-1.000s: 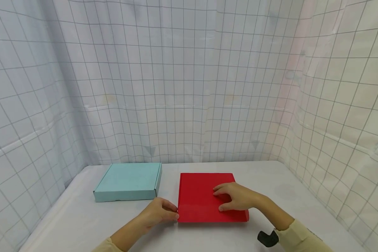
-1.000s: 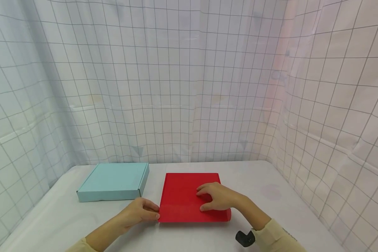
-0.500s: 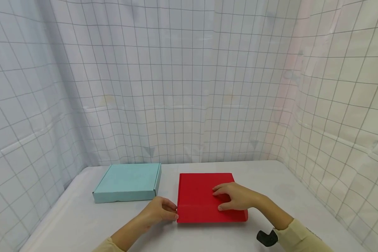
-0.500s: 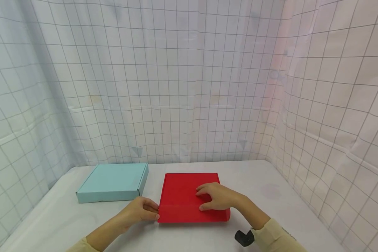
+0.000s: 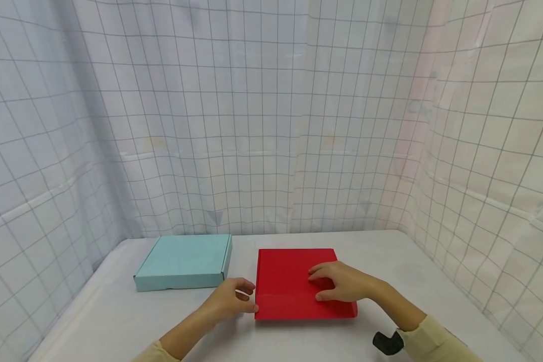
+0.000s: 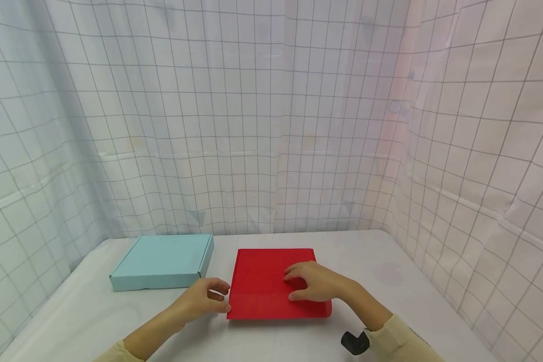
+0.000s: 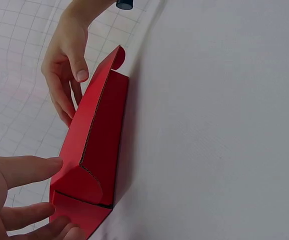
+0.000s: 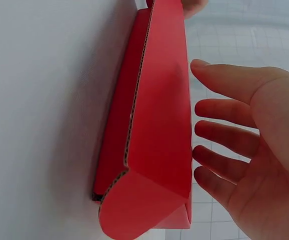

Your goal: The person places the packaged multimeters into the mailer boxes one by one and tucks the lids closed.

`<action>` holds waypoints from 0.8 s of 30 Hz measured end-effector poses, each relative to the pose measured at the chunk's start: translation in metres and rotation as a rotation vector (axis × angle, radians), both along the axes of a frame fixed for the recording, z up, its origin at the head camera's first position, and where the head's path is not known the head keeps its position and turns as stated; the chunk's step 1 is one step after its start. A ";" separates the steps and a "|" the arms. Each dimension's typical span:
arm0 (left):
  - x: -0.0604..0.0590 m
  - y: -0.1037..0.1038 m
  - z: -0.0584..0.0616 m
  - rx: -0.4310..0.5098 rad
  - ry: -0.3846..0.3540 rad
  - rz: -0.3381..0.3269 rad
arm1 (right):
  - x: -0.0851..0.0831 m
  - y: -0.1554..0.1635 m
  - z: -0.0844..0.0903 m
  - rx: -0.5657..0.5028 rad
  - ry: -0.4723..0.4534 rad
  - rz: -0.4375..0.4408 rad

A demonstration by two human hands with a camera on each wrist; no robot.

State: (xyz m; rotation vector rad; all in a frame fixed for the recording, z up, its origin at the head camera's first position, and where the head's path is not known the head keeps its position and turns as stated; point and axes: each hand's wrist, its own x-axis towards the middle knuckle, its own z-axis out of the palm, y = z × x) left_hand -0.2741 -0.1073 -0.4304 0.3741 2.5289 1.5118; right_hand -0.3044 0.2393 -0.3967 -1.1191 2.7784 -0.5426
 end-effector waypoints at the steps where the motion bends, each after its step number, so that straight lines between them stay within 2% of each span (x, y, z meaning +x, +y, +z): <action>1: 0.000 0.001 0.001 -0.033 0.035 0.003 | 0.000 0.001 0.000 -0.001 0.001 -0.003; 4: -0.003 0.005 0.003 -0.108 0.167 -0.021 | 0.000 0.006 -0.001 -0.007 0.003 -0.012; 7: -0.009 0.008 0.002 -0.171 0.314 -0.087 | 0.001 0.011 0.000 -0.015 0.008 -0.017; 11: -0.017 0.013 0.004 -0.249 0.426 -0.170 | 0.004 0.019 0.002 -0.033 0.011 -0.027; 17: -0.025 0.019 0.003 -0.371 0.494 -0.271 | 0.011 0.030 0.003 -0.071 0.021 -0.049; 20: -0.027 0.019 0.002 -0.410 0.499 -0.311 | 0.014 0.038 0.002 -0.109 0.021 -0.065; 24: -0.028 0.018 0.002 -0.425 0.493 -0.330 | 0.017 0.048 -0.002 -0.154 -0.013 -0.088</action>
